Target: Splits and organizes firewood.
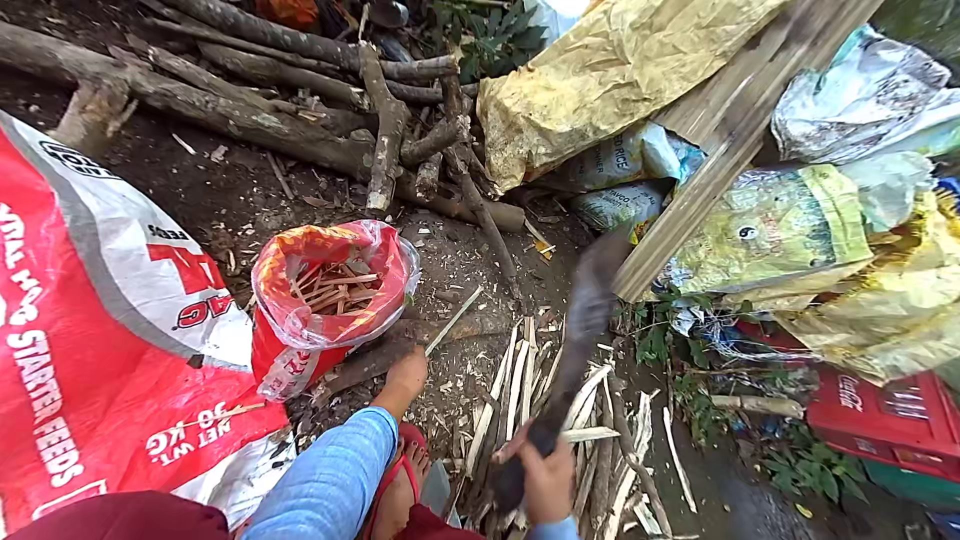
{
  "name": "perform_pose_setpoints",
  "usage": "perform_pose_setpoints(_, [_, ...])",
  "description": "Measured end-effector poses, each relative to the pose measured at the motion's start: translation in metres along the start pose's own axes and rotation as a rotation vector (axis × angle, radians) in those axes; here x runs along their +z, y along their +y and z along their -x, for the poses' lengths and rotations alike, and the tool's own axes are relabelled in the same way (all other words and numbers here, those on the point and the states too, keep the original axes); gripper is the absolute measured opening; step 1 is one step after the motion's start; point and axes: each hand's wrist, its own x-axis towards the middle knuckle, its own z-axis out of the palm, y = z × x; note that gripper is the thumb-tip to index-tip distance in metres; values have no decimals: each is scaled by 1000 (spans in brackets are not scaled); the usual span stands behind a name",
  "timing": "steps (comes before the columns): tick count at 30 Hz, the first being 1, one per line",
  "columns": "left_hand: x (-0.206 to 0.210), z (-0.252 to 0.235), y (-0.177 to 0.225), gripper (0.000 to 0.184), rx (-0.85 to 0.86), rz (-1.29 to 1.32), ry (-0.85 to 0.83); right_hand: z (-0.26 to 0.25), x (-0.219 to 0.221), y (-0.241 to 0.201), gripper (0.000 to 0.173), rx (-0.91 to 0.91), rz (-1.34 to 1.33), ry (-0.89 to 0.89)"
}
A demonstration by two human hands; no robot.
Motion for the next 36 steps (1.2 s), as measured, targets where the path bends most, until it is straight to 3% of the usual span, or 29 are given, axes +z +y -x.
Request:
perform_pose_setpoints(4, [1, 0, -2, 44, -5, -15, -2, -69, 17, -81, 17, -627, -258, 72])
perform_pose_setpoints(6, [0, 0, -2, 43, -4, -31, 5, -81, 35, -74, 12, -677, -215, 150])
perform_pose_setpoints(7, [-1, 0, -3, 44, -2, -36, 4, -74, 46, -46, 10, -548, -61, 209])
perform_pose_setpoints(8, [-1, 0, -4, 44, -1, -45, -3, -61, 55, -6, 19, -294, 172, 204])
perform_pose_setpoints(10, [1, 3, -5, 43, 7, -70, -4, -45, 63, 75, 46, 344, 621, -97])
perform_pose_setpoints(11, [4, 5, -3, 43, 9, -77, 9, -46, 64, 106, 49, 557, 788, -243])
perform_pose_setpoints(13, [-1, 3, 1, 45, 8, -100, 40, -55, 72, 131, 50, 713, 849, -342])
perform_pose_setpoints(16, [2, 3, -6, 45, 24, -120, 19, -48, 61, 129, 32, 765, 532, -318])
perform_pose_setpoints(18, [7, -4, -13, 45, 58, -118, 29, -43, 45, 122, 8, 873, -65, -342])
perform_pose_setpoints(20, [15, -10, -21, 46, 90, -121, 12, -35, 33, 132, 10, 945, -442, -394])
perform_pose_setpoints(23, [24, -10, -24, 48, 116, -140, -22, -22, 32, 138, 11, 910, -306, -316])
perform_pose_setpoints(28, [17, -7, -19, 47, 77, -145, -9, -33, 43, 100, 24, 699, 230, -197])
perform_pose_setpoints(33, [14, -8, -20, 47, 76, -149, -19, -47, 45, 35, 33, 256, 236, -35])
perform_pose_setpoints(36, [13, -8, -18, 47, 76, -162, -8, -53, 56, 32, 34, 112, 242, 69])
